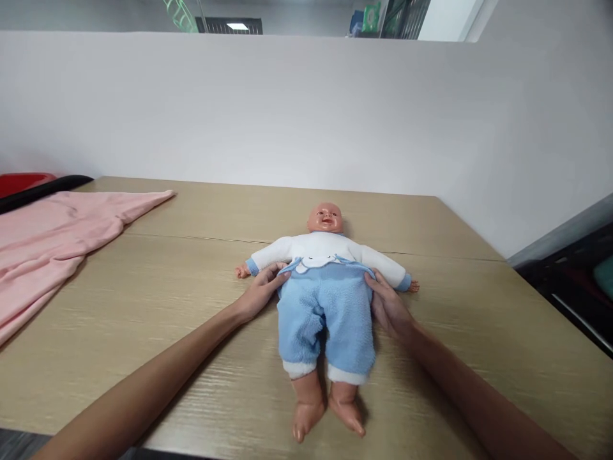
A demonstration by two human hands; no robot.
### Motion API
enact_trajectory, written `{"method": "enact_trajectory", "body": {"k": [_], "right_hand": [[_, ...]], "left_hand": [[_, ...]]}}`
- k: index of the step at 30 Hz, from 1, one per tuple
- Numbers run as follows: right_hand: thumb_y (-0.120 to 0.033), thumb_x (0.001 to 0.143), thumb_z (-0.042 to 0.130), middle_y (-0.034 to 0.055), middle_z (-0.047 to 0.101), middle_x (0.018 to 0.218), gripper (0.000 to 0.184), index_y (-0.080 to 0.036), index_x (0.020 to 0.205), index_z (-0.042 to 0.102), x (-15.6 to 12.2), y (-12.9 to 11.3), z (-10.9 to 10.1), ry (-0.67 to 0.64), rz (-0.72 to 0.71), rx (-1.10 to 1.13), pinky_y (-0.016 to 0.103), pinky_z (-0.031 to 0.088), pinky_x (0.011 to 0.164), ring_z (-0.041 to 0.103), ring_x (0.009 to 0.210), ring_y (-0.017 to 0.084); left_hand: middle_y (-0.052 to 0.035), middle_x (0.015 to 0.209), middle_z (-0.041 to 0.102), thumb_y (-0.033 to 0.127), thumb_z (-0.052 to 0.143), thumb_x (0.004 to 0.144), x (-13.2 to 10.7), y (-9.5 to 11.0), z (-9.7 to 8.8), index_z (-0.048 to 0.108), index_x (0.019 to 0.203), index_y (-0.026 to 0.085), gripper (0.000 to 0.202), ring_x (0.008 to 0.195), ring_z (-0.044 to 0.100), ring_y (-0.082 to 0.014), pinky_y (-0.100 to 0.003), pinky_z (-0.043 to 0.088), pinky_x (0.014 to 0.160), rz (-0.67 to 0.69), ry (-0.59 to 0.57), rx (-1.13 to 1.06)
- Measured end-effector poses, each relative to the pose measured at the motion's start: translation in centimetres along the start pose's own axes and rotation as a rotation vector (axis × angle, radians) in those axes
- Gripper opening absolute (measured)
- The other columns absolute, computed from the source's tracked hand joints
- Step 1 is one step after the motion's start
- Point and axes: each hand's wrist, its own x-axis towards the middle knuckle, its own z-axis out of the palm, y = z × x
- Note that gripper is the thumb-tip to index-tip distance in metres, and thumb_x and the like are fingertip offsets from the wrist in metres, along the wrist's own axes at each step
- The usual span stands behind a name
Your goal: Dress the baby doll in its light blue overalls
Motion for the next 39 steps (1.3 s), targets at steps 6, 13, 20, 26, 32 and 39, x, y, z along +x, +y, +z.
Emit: {"method": "enact_trajectory", "body": {"k": [6,13,20,26,32,39], "right_hand": [[-0.054,0.08,0.085,0.0034,0.074,0.136,0.049,-0.032,0.122,0.071,0.2,-1.1,-0.3,0.012,0.055,-0.084,0.047,0.047,0.122,0.061,0.138,0.031],[-0.057,0.098,0.067,0.0044,0.067,0.103,0.03,-0.027,0.1,0.066,-1.7,-3.2,-0.2,-0.201,-0.307,-0.723,0.042,0.052,0.102,0.062,0.106,0.03],[-0.049,0.103,0.064,0.0053,0.062,0.109,0.02,-0.029,0.104,0.061,-2.6,-5.5,2.4,-0.247,-0.496,-0.787,0.043,0.047,0.104,0.058,0.108,0.029],[-0.056,0.099,0.068,0.0003,0.064,0.099,0.032,-0.028,0.111,0.06,-0.4,-5.7,2.2,-0.238,-0.273,-0.64,0.036,0.05,0.09,0.06,0.096,0.024],[-0.061,0.101,0.066,0.0051,0.069,0.108,0.035,-0.026,0.098,0.069,-0.7,-5.9,1.5,-0.246,-0.362,-0.894,0.044,0.047,0.11,0.062,0.111,0.031],[-0.064,0.095,0.073,0.0052,0.074,0.124,0.042,-0.029,0.118,0.069,0.8,-5.8,3.4,-0.243,-0.28,-0.654,0.039,0.054,0.106,0.066,0.12,0.029]], "left_hand": [[0.0008,0.081,0.052,0.053,0.067,0.102,0.6,0.5,0.8,0.06,0.086,0.019,0.039,0.074,0.046,-0.0134,-0.026,0.04,0.072,0.077,0.009,-0.124],[-0.0057,0.109,0.062,0.053,0.073,0.097,-0.6,1.8,0.1,0.068,0.115,0.021,0.036,0.104,0.055,-0.0231,-0.035,0.044,0.094,0.187,-0.029,0.378],[-0.0048,0.102,0.06,0.054,0.069,0.099,0.0,4.4,1.5,0.062,0.092,0.021,0.035,0.095,0.054,-0.0217,-0.034,0.043,0.087,0.218,-0.154,0.452],[-0.0006,0.09,0.056,0.059,0.067,0.1,1.1,3.2,0.9,0.059,0.095,0.02,0.039,0.082,0.049,-0.0169,-0.03,0.04,0.077,0.146,-0.081,0.325],[-0.0066,0.109,0.064,0.057,0.072,0.096,-0.1,3.6,0.4,0.069,0.107,0.022,0.037,0.106,0.058,-0.0258,-0.036,0.045,0.095,0.22,-0.138,0.496],[-0.0038,0.102,0.064,0.062,0.06,0.103,1.5,3.7,1.6,0.064,0.113,0.022,0.041,0.092,0.057,-0.0198,-0.033,0.047,0.088,0.123,-0.151,0.297]]}}
